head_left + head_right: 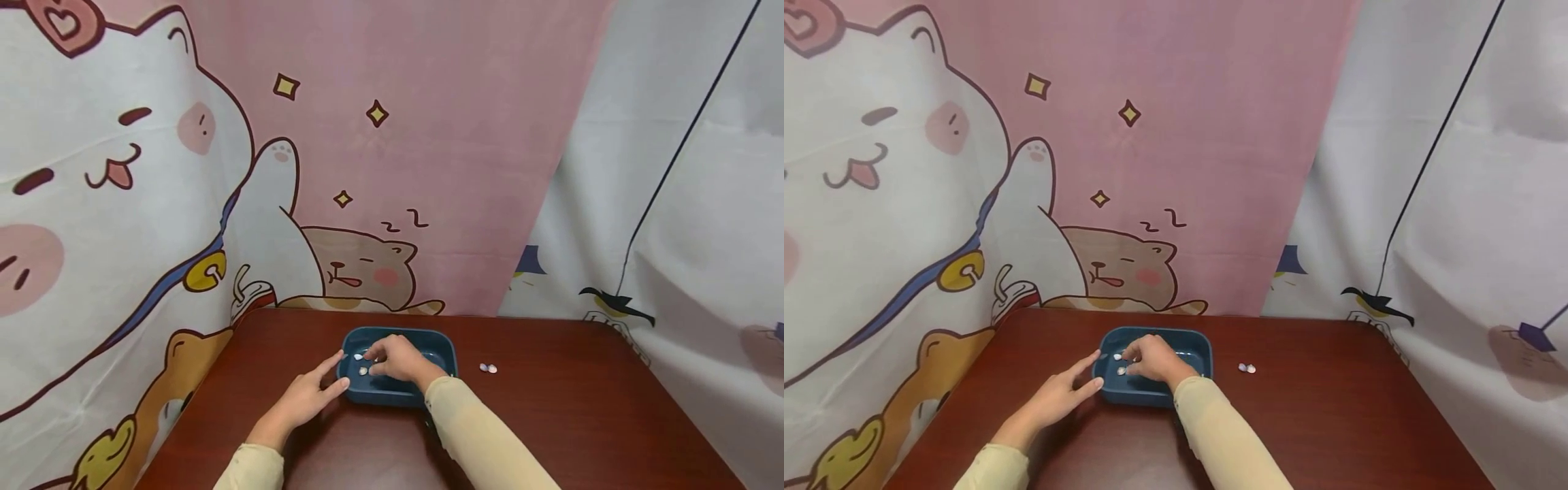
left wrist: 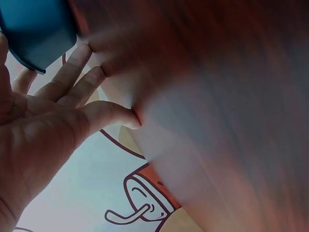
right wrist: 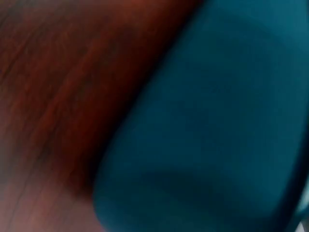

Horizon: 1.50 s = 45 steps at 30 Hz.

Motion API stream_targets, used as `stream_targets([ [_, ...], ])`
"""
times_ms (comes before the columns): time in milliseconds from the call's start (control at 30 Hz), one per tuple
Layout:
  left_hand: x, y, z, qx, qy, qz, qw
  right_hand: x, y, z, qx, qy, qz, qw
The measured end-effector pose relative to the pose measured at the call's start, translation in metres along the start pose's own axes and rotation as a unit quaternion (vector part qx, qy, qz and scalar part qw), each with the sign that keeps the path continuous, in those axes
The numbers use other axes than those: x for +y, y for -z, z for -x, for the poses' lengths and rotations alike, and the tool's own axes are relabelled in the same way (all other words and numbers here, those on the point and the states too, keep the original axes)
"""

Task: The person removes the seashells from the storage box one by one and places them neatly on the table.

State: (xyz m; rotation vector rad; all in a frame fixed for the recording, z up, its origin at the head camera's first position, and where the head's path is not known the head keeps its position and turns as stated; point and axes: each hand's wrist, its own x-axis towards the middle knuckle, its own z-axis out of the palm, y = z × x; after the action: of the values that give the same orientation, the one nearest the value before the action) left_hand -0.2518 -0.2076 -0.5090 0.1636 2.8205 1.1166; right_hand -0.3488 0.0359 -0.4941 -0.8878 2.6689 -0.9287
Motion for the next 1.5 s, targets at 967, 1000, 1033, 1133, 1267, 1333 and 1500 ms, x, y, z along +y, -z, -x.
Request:
stream_targets([
  [967, 0.004, 0.0, -0.002, -0.023, -0.026, 0.022, 0.9991, -0.001, -0.029, -0.014, -0.015, -0.015, 0.064, 0.998],
  [1000, 0.004, 0.0, -0.002, -0.023, -0.027, 0.022, 0.9991, -0.002, -0.029, -0.014, -0.016, -0.019, 0.064, 0.998],
  [1033, 0.004, 0.0, -0.002, -0.022, -0.027, 0.02, 0.9992, -0.002, -0.03, -0.015, -0.017, -0.023, 0.065, 0.998],
  [1133, 0.004, 0.0, -0.001, -0.019, -0.031, 0.019, 0.9992, -0.004, -0.033, -0.017, -0.016, -0.026, 0.073, 0.997],
  [1267, 0.004, 0.001, 0.0, -0.014, -0.036, 0.02, 0.9991, -0.007, -0.037, -0.019, -0.012, -0.012, 0.091, 0.996],
  [1333, 0.005, 0.001, 0.0, -0.013, -0.037, 0.02, 0.999, -0.008, -0.038, -0.02, -0.011, -0.005, 0.098, 0.995],
  [1500, 0.003, 0.002, 0.0, -0.008, -0.035, 0.015, 0.9992, -0.014, -0.041, -0.022, -0.008, 0.016, 0.141, 0.99],
])
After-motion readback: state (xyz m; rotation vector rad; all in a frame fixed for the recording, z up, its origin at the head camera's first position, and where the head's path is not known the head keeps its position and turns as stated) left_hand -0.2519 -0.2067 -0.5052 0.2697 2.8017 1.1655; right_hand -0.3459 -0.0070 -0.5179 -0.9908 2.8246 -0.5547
